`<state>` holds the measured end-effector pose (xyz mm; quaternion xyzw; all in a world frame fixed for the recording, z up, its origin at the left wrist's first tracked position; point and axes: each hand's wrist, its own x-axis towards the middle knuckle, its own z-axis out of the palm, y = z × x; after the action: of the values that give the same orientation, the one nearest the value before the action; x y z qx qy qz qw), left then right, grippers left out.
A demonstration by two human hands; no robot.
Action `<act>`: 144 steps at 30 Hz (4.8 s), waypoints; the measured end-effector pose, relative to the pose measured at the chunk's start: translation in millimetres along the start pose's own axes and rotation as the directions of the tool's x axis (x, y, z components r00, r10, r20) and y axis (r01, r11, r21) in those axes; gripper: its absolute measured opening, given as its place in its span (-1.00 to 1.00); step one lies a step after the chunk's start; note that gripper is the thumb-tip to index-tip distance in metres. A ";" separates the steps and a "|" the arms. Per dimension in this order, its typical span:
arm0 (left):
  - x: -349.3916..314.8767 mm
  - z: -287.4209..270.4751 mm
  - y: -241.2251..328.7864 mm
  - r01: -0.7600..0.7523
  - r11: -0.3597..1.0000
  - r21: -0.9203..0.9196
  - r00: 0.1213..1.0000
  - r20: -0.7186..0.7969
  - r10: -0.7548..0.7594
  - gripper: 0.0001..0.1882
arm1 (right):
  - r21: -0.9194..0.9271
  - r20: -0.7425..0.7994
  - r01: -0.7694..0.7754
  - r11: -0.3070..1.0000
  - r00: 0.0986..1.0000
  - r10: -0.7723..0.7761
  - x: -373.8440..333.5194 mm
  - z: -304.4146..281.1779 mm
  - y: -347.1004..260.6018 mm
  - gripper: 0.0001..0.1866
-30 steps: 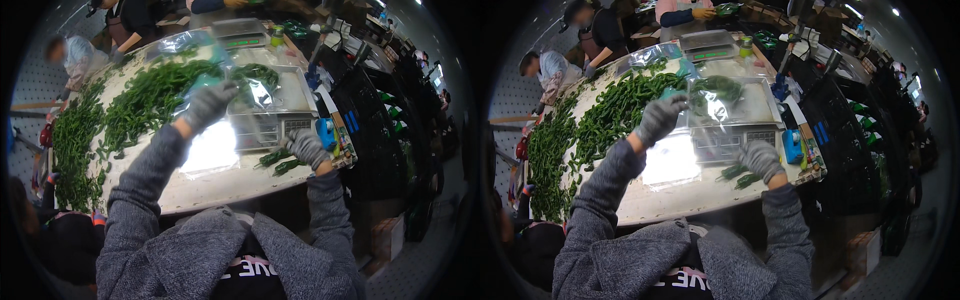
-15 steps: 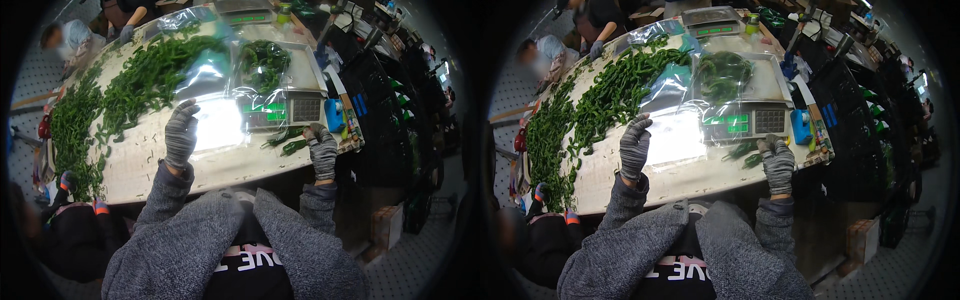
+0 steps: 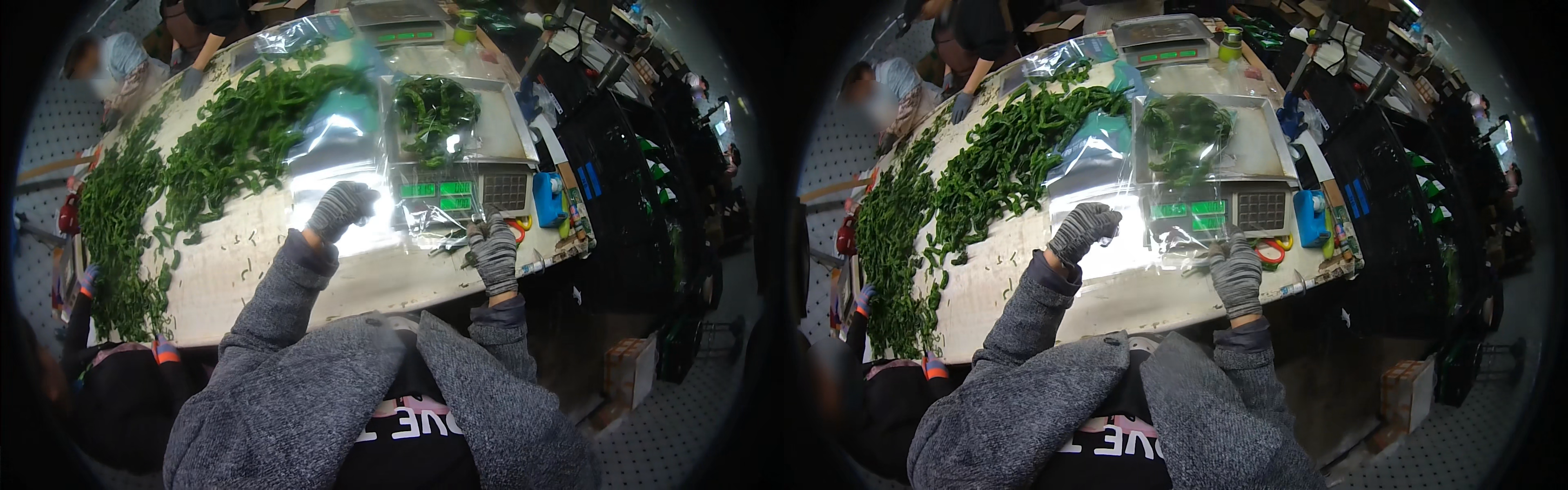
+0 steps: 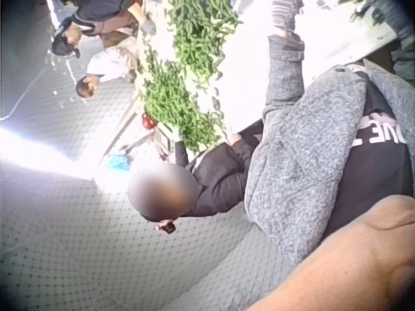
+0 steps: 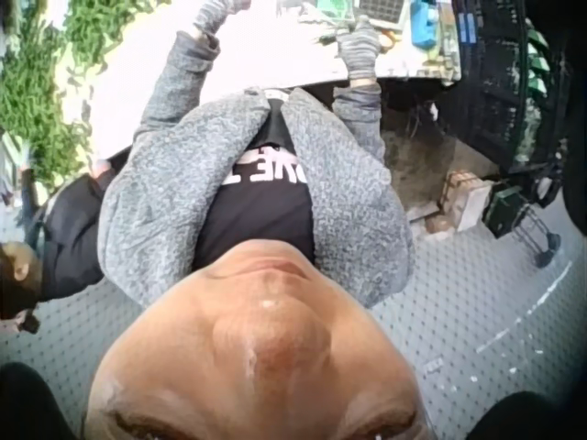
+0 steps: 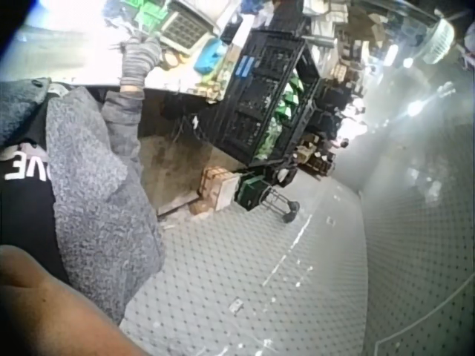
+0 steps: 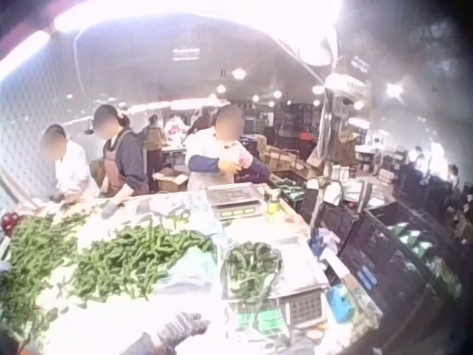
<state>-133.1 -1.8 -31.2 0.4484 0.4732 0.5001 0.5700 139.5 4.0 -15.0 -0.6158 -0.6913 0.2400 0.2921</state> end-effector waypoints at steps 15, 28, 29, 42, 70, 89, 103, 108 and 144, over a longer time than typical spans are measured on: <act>-20.7 0.4 3.0 0.015 0.989 0.149 0.976 0.210 -0.047 -0.79 | 0.134 -0.288 0.119 0.984 0.955 -0.076 3.5 -35.6 -0.5 -0.70; -30.2 2.3 6.7 0.189 0.972 0.137 0.972 0.112 -0.205 -0.74 | 0.152 0.061 0.660 0.736 0.737 -0.674 -11.1 67.4 -68.4 -0.71; -30.5 3.4 8.0 0.257 0.958 0.128 0.960 0.081 -0.268 -0.74 | 0.111 0.069 0.669 0.735 0.732 -0.678 -10.7 71.3 -66.6 -0.73; -32.5 24.6 11.2 0.089 0.996 0.026 0.996 -0.034 -0.088 -0.85 | 0.421 0.074 0.525 0.740 0.793 -0.605 -8.3 54.0 -51.5 -0.66; 3.7 -2.7 8.3 -0.554 -0.187 0.811 0.598 0.544 0.588 -0.66 | -0.405 -0.037 0.640 0.652 0.701 -0.712 32.4 -9.1 43.8 -0.45; 114.8 -5.2 237.3 -0.584 0.755 0.299 0.793 0.010 0.610 -0.74 | 0.838 -0.245 0.317 0.444 0.946 -0.214 232.8 -128.2 -112.3 -0.87; 88.0 2.7 153.0 -0.590 0.714 0.377 0.784 0.058 0.618 -0.74 | 0.786 -0.303 0.451 0.423 0.877 -0.372 161.8 -86.1 -44.6 -0.72; 31.8 13.0 75.4 -0.499 0.865 -0.056 0.861 0.081 0.502 -0.73 | 0.767 -0.182 0.183 0.616 0.981 -0.064 97.2 -36.3 -4.1 -0.77; 156.7 36.9 48.4 -0.479 0.156 0.864 0.877 0.466 0.115 -0.41 | -0.460 -0.323 0.162 0.873 0.885 -0.334 175.4 -28.4 -12.6 -0.60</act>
<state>-95.5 157.3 7.7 0.8548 0.4889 0.1280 0.1180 138.1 175.5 32.9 -0.6034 -0.7283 -0.0832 0.3139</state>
